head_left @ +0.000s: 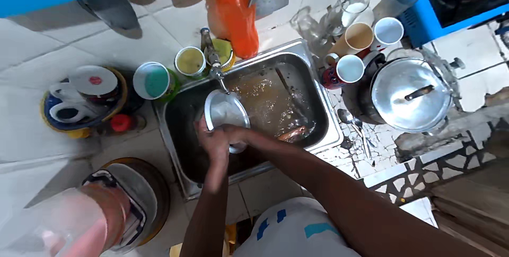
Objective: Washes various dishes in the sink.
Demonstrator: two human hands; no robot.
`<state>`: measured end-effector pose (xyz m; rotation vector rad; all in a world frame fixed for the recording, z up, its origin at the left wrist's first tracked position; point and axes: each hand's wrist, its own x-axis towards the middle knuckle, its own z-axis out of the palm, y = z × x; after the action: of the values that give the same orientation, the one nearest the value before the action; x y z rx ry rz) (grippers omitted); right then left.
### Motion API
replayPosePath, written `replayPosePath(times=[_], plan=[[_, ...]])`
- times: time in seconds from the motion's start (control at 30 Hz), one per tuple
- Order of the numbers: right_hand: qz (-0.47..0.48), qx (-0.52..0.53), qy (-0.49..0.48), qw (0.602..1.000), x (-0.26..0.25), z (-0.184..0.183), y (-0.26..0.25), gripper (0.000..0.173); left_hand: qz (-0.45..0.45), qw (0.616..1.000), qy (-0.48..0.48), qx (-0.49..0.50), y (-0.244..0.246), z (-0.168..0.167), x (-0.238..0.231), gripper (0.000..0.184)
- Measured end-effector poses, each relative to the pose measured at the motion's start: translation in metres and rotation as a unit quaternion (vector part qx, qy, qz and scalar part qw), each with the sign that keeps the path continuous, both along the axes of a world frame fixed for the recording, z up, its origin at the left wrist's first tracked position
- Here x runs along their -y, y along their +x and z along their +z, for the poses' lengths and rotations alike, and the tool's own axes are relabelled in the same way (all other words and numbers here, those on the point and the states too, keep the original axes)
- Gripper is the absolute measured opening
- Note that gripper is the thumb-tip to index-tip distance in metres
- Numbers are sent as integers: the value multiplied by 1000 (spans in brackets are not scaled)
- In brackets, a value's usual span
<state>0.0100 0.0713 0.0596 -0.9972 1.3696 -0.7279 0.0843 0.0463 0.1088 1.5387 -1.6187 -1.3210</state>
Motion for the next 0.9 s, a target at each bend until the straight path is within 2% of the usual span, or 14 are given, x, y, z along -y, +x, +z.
replayPosePath(times=[0.07, 0.13, 0.2, 0.27, 0.33, 0.43, 0.5, 0.57, 0.6, 0.7, 0.8, 0.9], plan=[[-109, 75, -85, 988, 8, -12, 15, 30, -2, 1000, -14, 25, 5, 5, 1, 59], [-185, 30, -203, 961, 21, -21, 27, 28, -2, 996, -21, 87, 8, 14, 4, 58], [-185, -69, -272, 942, 32, -27, 23, 24, -8, 994, -24, 107, 13, 15, 4, 58], [-94, -258, -303, 912, 36, -31, 6, 24, -18, 993, -24, 118, 19, 16, 4, 55], [-38, -384, -274, 881, 29, -39, -12, 29, -24, 993, -26, 110, 21, 19, 3, 53], [-80, -449, -223, 861, 13, -81, -11, 27, -36, 998, -42, 30, 22, 15, 4, 49], [-44, -433, -106, 894, 6, -70, 4, 28, -45, 998, -51, 6, 21, 15, 8, 48], [27, -343, 2, 939, -1, -45, 17, 38, -57, 994, -82, 37, 23, 13, 6, 49], [56, -298, 20, 953, -5, -36, 20, 44, -68, 990, -109, 64, 27, 11, 3, 50], [90, -243, 0, 966, -26, -9, 18, 39, -116, 963, -215, 110, 47, 4, 0, 55], [80, -335, -8, 939, -80, 25, 8, 39, -173, 923, -309, 148, 66, 6, 6, 56], [-12, -416, -46, 908, -150, 33, -9, 34, -237, 871, -381, 202, 83, 15, 12, 50]])
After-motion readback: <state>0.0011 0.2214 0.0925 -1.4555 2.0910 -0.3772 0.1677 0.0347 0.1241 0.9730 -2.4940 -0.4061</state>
